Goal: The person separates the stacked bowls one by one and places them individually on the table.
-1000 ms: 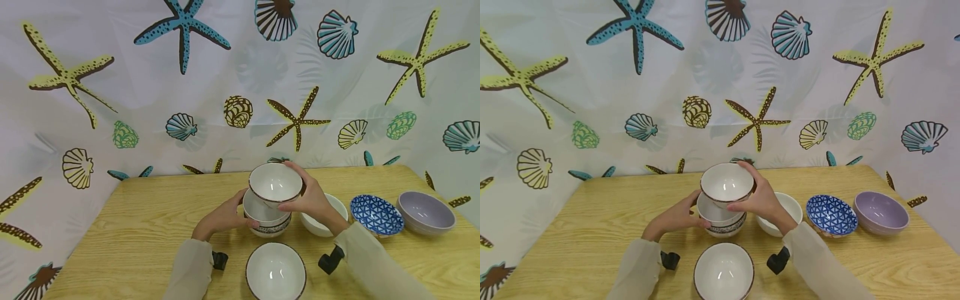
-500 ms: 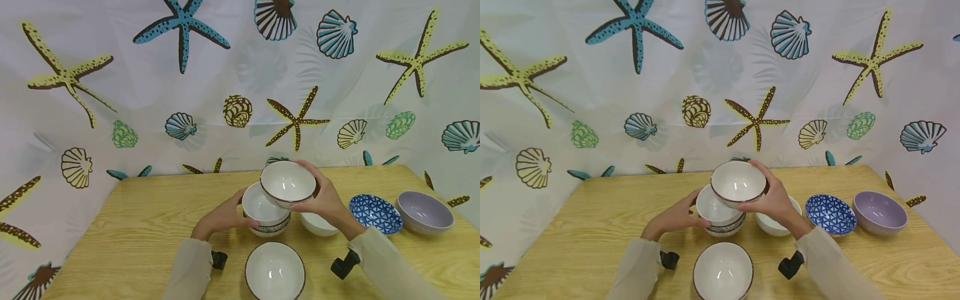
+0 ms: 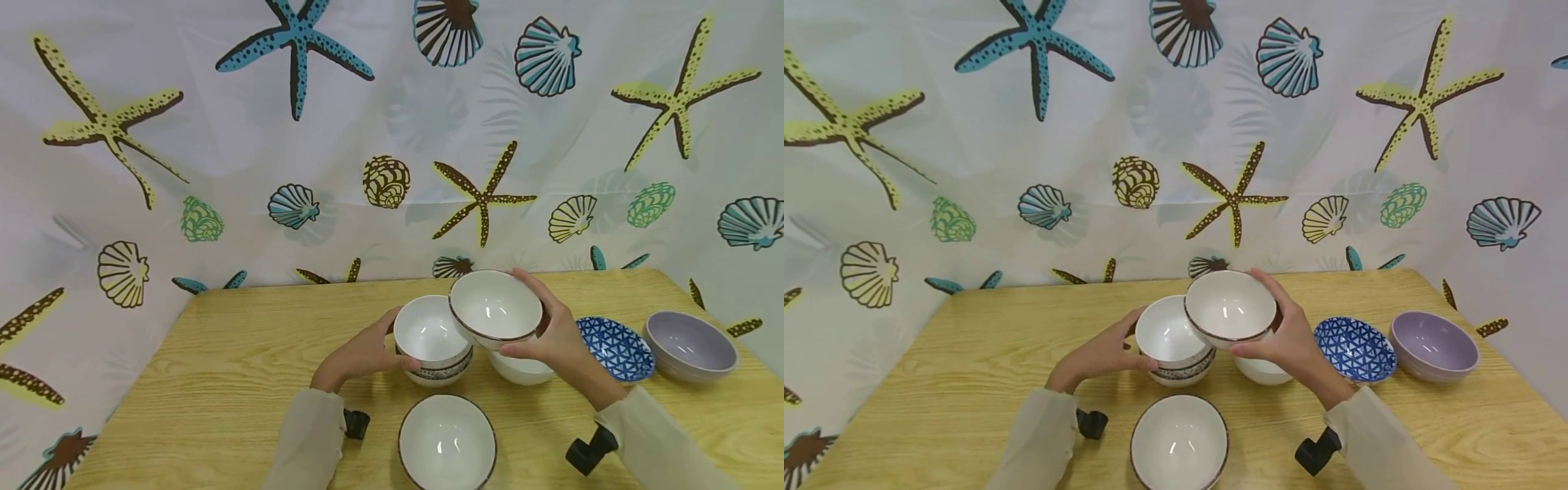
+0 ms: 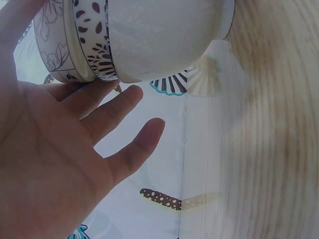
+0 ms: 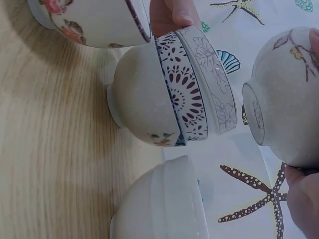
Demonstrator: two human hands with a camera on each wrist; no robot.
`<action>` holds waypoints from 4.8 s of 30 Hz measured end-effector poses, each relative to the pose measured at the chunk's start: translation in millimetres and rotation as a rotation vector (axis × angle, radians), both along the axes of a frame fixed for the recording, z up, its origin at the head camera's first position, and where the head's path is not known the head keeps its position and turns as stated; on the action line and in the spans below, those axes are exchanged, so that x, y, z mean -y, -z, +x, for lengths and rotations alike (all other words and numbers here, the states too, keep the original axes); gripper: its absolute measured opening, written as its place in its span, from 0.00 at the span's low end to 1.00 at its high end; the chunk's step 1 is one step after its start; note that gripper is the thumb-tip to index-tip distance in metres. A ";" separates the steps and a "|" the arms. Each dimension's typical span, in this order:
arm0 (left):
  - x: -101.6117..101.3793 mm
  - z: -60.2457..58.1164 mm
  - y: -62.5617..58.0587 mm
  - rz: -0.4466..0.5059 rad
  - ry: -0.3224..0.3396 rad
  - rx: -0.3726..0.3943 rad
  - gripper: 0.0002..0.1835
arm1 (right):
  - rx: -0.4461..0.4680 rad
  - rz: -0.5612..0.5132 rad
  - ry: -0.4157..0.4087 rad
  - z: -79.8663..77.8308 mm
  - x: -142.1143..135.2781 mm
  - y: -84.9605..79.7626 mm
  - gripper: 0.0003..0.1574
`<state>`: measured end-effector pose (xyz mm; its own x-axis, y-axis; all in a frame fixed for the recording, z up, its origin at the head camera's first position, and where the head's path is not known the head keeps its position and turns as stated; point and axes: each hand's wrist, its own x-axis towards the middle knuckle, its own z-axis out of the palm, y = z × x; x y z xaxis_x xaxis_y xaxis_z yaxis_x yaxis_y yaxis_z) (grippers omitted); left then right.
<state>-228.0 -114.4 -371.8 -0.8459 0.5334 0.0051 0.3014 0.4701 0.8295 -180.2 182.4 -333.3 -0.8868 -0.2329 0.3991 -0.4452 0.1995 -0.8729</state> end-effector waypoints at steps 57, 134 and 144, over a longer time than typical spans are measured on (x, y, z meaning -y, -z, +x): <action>-1.3 1.9 0.7 -0.032 -0.043 0.020 0.57 | 0.021 -0.109 -0.114 70.2 -68.6 68.3 0.66; -0.4 1.6 -3.6 -0.042 -0.052 0.032 0.58 | 0.206 0.138 -0.261 81.5 -91.9 79.0 0.57; -1.0 -1.2 -3.4 -0.025 -0.001 0.010 0.58 | 0.024 0.174 -0.318 67.9 -90.8 58.5 0.59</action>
<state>-229.2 -113.4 -368.4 -0.8461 0.5328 -0.0164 0.2930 0.4906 0.8206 -112.3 273.1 -391.8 -0.7678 -0.5610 0.3095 -0.4890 0.2011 -0.8488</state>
